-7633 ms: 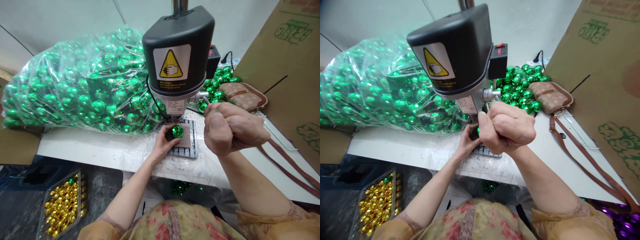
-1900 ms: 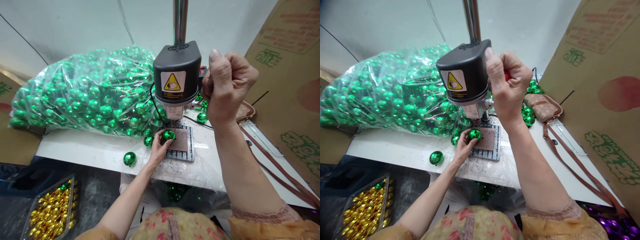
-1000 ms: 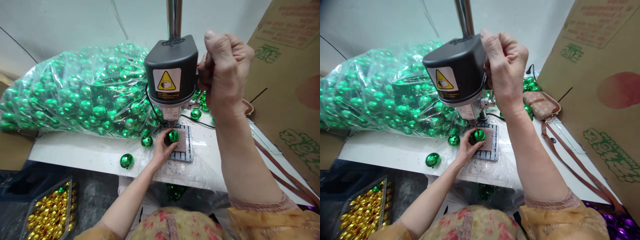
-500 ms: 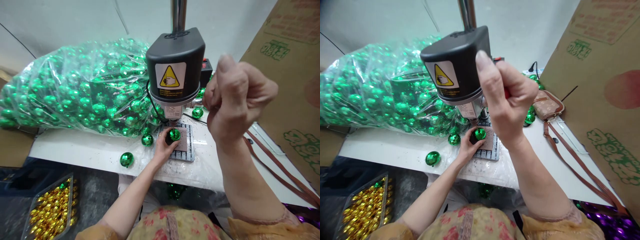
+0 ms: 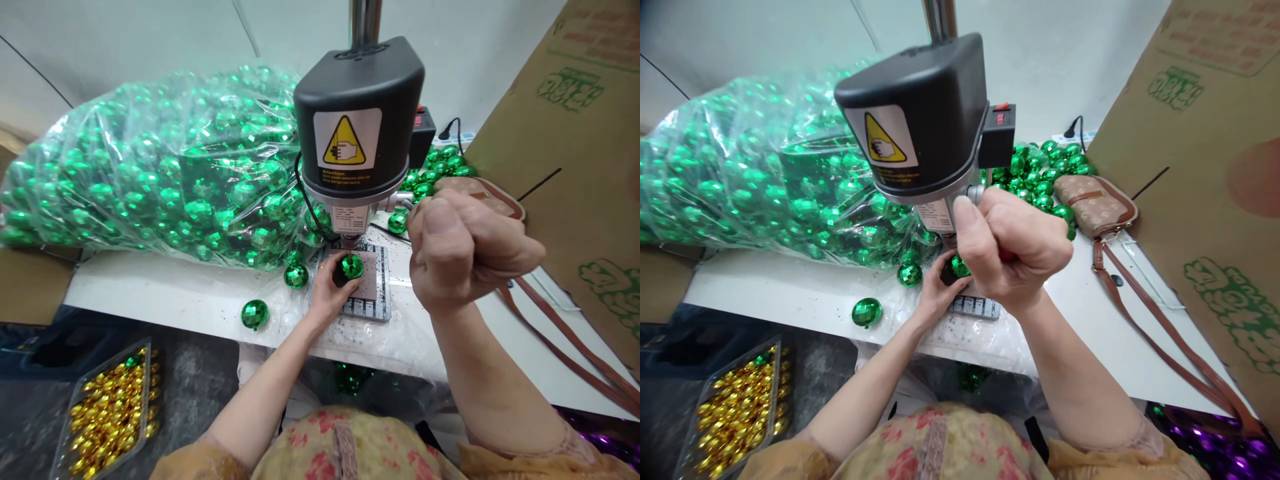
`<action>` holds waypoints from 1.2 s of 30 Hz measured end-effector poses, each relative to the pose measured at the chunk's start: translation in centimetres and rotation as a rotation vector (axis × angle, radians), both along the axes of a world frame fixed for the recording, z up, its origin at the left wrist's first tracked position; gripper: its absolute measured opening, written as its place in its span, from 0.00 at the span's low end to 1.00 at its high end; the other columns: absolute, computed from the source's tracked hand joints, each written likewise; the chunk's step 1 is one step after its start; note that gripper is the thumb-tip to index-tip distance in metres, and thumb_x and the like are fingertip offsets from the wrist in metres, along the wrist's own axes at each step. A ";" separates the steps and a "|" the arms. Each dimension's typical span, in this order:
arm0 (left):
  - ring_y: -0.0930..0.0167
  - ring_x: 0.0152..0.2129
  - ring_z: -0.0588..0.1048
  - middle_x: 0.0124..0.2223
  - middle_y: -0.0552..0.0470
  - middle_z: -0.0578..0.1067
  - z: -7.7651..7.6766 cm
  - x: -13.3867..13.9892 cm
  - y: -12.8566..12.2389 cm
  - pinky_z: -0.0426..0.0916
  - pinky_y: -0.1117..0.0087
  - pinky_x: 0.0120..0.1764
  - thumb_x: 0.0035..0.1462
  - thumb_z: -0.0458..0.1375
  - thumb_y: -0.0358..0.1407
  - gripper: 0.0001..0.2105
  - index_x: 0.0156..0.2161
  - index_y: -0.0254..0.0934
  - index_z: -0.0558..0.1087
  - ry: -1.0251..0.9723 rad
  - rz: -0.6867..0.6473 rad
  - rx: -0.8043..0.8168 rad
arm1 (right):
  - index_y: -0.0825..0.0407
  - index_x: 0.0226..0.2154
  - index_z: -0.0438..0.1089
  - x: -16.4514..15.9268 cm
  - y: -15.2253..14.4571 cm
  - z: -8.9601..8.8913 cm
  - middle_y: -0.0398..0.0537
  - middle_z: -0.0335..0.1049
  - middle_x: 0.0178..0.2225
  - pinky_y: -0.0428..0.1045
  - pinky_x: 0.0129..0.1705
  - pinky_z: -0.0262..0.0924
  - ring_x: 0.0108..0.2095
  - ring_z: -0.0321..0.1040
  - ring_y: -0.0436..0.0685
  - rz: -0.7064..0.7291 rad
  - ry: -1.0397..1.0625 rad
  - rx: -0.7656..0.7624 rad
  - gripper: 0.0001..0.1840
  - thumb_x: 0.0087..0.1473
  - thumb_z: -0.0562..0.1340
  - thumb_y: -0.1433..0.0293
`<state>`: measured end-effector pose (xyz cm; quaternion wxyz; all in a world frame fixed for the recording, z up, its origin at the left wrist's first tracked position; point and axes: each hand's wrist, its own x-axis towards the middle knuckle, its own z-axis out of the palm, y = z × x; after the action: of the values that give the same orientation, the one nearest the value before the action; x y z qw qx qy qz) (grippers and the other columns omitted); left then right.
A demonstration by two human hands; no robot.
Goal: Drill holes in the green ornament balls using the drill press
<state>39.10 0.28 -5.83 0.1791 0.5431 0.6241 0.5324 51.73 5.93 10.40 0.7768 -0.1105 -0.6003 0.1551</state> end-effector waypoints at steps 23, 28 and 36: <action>0.62 0.51 0.75 0.53 0.45 0.76 -0.8 0.1 0.2 0.70 0.58 0.53 0.52 0.68 0.39 0.26 0.55 0.40 0.69 0.048 -0.003 0.052 | 0.52 0.20 0.39 0.2 1.6 -2.4 0.37 0.43 0.17 0.45 0.18 0.44 0.15 0.43 0.41 0.064 -0.026 0.357 0.24 0.55 0.57 0.77; 0.61 0.50 0.75 0.53 0.45 0.76 -0.6 0.2 0.2 0.69 0.58 0.53 0.51 0.68 0.38 0.26 0.55 0.39 0.69 0.043 -0.002 0.049 | 0.52 0.21 0.37 0.2 2.0 -2.9 0.37 0.47 0.17 0.45 0.17 0.43 0.15 0.44 0.41 0.081 -0.028 0.391 0.25 0.52 0.58 0.78; 0.61 0.51 0.74 0.53 0.45 0.76 -0.7 0.2 0.1 0.69 0.58 0.54 0.52 0.68 0.37 0.26 0.55 0.40 0.69 0.046 0.000 0.052 | 0.53 0.19 0.38 0.9 1.4 -3.8 0.37 0.41 0.15 0.48 0.20 0.43 0.15 0.45 0.43 0.081 -0.112 0.293 0.26 0.53 0.58 0.77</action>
<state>39.27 0.41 -6.51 0.1503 0.5597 0.6142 0.5357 52.60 7.37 6.61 0.7431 0.0199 -0.6628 0.0905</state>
